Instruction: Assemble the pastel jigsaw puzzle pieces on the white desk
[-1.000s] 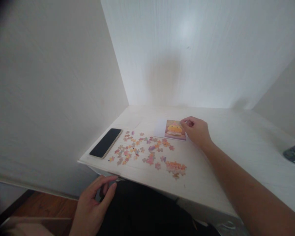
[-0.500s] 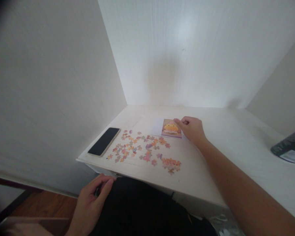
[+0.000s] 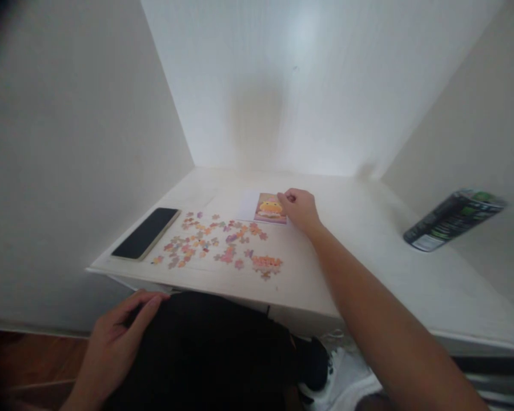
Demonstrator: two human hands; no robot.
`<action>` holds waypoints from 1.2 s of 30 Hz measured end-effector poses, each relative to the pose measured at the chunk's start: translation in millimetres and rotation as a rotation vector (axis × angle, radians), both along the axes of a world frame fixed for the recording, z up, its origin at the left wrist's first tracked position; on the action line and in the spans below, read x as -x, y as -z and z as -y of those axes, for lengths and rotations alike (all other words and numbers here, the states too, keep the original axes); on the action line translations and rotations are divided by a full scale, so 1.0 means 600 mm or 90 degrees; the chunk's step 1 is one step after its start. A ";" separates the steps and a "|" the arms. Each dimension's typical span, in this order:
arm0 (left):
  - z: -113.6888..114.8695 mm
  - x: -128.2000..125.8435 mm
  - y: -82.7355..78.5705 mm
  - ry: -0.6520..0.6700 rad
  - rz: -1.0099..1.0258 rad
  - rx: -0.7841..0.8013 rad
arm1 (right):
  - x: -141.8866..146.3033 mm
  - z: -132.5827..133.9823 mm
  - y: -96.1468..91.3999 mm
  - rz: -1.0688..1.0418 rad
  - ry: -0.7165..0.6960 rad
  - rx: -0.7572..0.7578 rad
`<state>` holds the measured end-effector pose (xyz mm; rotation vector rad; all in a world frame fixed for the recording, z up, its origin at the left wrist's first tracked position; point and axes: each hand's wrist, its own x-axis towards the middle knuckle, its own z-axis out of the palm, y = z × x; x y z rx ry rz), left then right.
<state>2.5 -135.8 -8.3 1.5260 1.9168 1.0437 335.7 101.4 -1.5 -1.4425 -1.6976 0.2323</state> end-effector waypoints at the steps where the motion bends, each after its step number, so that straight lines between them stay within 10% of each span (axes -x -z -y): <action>1: -0.001 -0.001 -0.002 -0.011 0.005 0.010 | 0.001 0.000 0.000 0.001 -0.006 0.010; 20: -0.002 -0.007 -0.010 -0.015 0.010 0.027 | 0.051 0.044 -0.016 0.155 -0.319 0.124; 36: -0.001 0.000 -0.001 0.009 0.009 0.010 | 0.061 0.064 -0.035 0.167 -0.388 0.201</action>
